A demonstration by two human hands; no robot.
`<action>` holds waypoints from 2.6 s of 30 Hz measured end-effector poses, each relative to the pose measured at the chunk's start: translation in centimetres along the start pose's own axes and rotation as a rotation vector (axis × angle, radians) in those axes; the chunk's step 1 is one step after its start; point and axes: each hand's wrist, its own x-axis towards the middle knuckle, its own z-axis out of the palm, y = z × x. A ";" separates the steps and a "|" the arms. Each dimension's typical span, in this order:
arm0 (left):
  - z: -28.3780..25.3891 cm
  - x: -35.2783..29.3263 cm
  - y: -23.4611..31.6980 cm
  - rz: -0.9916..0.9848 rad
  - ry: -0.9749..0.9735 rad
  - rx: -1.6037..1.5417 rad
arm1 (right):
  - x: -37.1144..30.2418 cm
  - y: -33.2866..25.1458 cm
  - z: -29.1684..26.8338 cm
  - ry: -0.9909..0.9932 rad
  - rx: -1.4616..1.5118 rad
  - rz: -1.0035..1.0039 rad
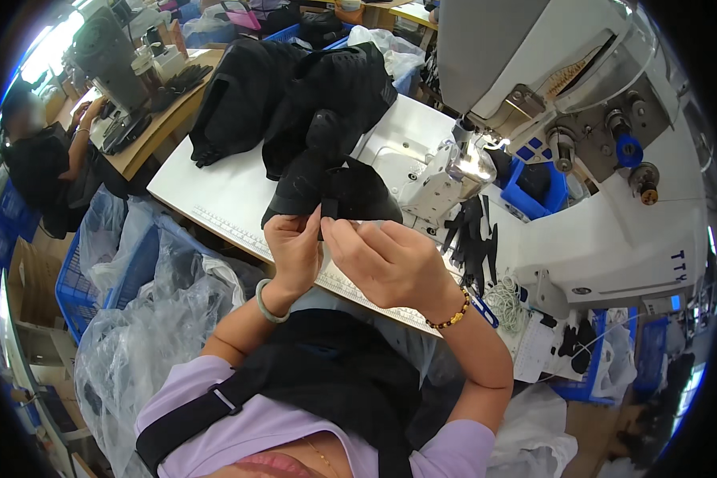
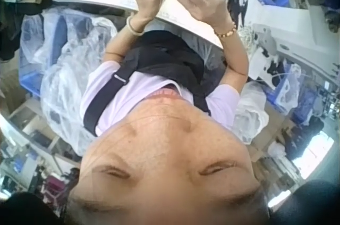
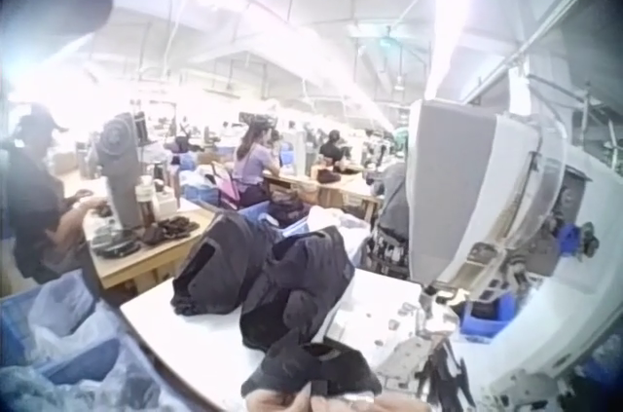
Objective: The recorder is using a sewing machine to stitch together components of a shoe, specifically focusing on a heel or tongue section.
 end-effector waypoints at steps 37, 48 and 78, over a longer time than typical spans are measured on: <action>-31.9 24.9 2.0 -0.367 0.015 0.618 | 11.2 -10.2 32.4 -0.319 0.145 0.205; -24.9 31.3 0.6 0.454 0.154 1.157 | 10.1 -8.7 33.0 -0.284 0.363 0.518; -2.4 15.7 1.4 0.705 0.031 0.670 | -6.2 -3.6 8.8 0.090 0.905 1.041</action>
